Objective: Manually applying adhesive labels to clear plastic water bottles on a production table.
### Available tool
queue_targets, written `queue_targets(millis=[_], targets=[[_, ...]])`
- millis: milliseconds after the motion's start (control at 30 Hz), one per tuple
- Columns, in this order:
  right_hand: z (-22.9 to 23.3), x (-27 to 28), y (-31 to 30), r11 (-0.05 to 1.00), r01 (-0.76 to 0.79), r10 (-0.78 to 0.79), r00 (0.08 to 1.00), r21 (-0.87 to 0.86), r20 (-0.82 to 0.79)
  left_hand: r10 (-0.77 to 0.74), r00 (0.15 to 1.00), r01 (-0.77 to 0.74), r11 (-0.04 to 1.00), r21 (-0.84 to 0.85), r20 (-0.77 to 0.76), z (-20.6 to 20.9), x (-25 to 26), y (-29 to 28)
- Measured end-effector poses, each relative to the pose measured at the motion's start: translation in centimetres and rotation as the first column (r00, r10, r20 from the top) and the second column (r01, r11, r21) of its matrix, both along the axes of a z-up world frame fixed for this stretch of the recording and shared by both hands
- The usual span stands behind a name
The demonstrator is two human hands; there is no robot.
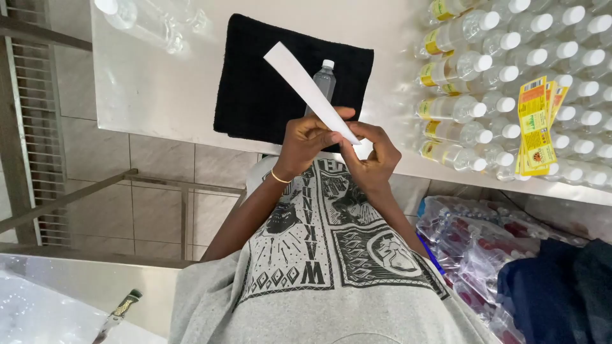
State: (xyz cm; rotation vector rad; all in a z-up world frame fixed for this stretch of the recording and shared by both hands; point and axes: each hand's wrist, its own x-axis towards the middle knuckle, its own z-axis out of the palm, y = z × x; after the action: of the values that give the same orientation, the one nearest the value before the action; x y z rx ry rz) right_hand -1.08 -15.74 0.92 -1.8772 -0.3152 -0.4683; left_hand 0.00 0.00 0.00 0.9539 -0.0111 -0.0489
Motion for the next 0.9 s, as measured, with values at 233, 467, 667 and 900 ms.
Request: queue_targets(millis=[233, 467, 667, 900], targets=[[0.0, 0.0, -0.2, 0.951, -0.095, 0.174, 0.952, 0.296, -0.253, 0.061, 0.998, -0.057, 0.981, 0.184, -0.021, 1.1, -0.4, 1.3], [-4.9, -0.6, 0.6, 0.948, -0.038, 0.18, 0.883, 0.317, -0.433, 0.104, 0.969, -0.039, 0.96, 0.277, -0.226, -8.7, -6.3, 6.1], [-14.5, 4.7, 6.8, 0.889, 0.249, 0.113, 0.693, 0.383, -0.712, 0.488, 0.739, -0.32, 0.861, 0.395, -0.464, -3.2, -11.1, 14.4], [-15.3, 13.5, 17.8, 0.963, 0.12, 0.096, 0.685, 0.242, -0.722, 0.8, 0.449, -0.684, 0.594, 0.424, -0.398, -2.6, -14.0, 20.3]])
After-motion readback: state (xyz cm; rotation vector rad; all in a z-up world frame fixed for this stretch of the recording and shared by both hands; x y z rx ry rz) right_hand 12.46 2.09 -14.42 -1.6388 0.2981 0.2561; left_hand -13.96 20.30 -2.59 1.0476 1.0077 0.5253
